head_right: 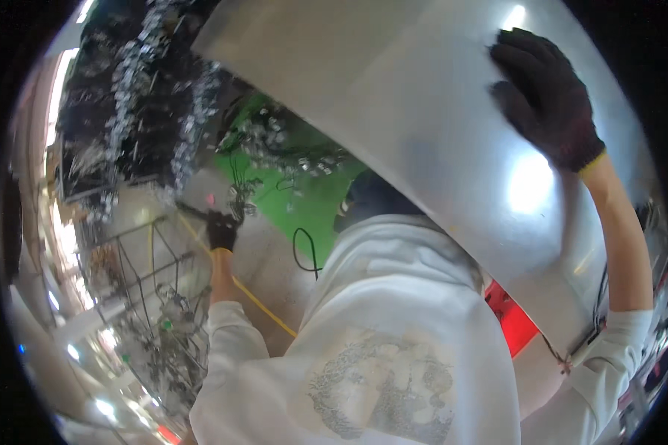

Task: Manually testing and organizing electronics wire harness components at a workstation.

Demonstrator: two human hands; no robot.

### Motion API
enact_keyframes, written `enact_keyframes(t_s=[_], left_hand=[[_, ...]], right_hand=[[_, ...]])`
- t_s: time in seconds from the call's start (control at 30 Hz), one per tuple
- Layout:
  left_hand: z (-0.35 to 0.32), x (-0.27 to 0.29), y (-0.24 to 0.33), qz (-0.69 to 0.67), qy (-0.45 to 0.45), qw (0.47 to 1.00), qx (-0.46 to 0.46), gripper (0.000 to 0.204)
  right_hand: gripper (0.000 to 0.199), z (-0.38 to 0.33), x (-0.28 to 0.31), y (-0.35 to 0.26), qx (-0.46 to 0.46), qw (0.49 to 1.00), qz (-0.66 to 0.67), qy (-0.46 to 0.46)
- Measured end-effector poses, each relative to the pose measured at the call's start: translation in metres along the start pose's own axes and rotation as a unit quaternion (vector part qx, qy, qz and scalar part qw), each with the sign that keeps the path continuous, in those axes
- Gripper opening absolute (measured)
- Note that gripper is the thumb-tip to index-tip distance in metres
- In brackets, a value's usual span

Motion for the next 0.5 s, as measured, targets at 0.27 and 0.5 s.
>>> enact_keyframes(t_s=[0.27,0.5], left_hand=[[0.113,0.025,0.155,-0.521,-0.164,0.775,0.317,0.02],[-0.069,-0.03,0.11,-0.366,-0.175,0.913,-0.029,0.049]], right_hand=[[0.044,-0.008,0.012,-0.014,0.035,0.993,-0.096,-0.051],[0.049,-0.008,0.008,-0.005,0.04,0.998,-0.041,-0.038]])
Point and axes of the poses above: each hand's wrist, its own z-axis towards the middle knuckle, its own x-axis out of the back of the hand, y = z × x, the point moved 1 cm from there along z, towards the middle knuckle, and after that the axes turned 1 degree about x, right-handed, at the moved point
